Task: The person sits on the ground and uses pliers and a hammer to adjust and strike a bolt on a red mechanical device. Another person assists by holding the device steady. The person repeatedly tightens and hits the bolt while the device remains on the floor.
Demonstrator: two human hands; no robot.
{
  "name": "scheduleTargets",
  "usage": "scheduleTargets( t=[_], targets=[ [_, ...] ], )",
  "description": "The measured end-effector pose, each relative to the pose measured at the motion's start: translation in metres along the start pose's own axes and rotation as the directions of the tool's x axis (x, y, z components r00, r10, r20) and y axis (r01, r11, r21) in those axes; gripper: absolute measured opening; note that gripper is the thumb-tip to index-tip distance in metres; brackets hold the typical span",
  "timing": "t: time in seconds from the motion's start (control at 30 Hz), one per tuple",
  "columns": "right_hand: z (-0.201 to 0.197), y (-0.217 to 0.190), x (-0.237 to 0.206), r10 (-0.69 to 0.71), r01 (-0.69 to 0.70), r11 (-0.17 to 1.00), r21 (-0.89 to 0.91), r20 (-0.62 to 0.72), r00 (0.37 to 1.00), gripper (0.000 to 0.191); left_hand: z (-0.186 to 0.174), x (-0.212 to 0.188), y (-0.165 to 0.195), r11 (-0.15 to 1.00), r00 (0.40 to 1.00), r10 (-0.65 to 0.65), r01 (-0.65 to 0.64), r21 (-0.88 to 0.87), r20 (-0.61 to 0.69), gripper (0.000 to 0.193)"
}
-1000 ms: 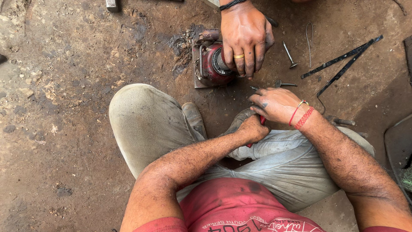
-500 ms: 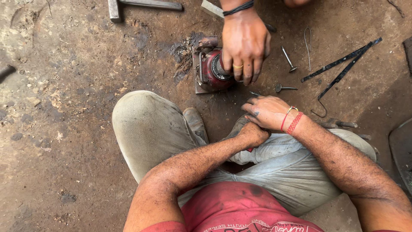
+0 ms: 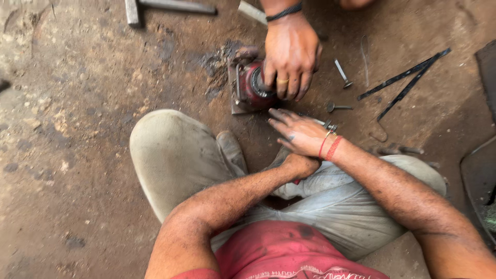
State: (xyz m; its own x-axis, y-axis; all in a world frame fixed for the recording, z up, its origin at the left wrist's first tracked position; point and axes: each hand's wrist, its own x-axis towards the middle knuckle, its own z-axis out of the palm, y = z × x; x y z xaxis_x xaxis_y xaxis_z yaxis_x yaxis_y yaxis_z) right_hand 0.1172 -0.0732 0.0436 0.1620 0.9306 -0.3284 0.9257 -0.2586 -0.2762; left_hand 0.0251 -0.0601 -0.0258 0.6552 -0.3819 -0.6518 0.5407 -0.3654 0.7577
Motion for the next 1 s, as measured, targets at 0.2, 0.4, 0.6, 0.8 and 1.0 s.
scheduleTargets(
  t=[0.2, 0.4, 0.6, 0.8, 1.0],
  targets=[
    [0.013, 0.009, -0.002, -0.091, 0.095, 0.995, 0.037, -0.095, 0.991, 0.054, 0.013, 0.015, -0.012, 0.984, 0.944, 0.174, -0.177, 0.017, -0.279, 0.044],
    [0.014, 0.005, -0.006, -0.001, -0.005, 0.997, 0.073, 0.079, 0.997, 0.024, 0.024, 0.034, -0.038, 0.867, 0.952, 0.304, -0.266, 0.422, -0.024, 0.031],
    [0.025, 0.006, -0.007, 0.012, -0.016, 0.999, 0.029, 0.131, 0.991, 0.025, 0.028, 0.035, -0.047, 0.97, 0.945, 0.199, -0.228, -0.087, -0.258, 0.028],
    [0.023, 0.008, -0.007, -0.119, 0.125, 0.992, 0.016, -0.201, 0.972, 0.032, 0.022, 0.027, -0.037, 0.934, 0.861, 0.341, -0.356, 0.03, -0.378, 0.037],
    [0.014, 0.005, -0.006, 0.014, -0.02, 0.999, 0.045, 0.14, 0.99, 0.026, 0.011, 0.001, -0.021, 0.986, 0.991, 0.056, -0.075, -0.152, -0.123, 0.033]
  ],
)
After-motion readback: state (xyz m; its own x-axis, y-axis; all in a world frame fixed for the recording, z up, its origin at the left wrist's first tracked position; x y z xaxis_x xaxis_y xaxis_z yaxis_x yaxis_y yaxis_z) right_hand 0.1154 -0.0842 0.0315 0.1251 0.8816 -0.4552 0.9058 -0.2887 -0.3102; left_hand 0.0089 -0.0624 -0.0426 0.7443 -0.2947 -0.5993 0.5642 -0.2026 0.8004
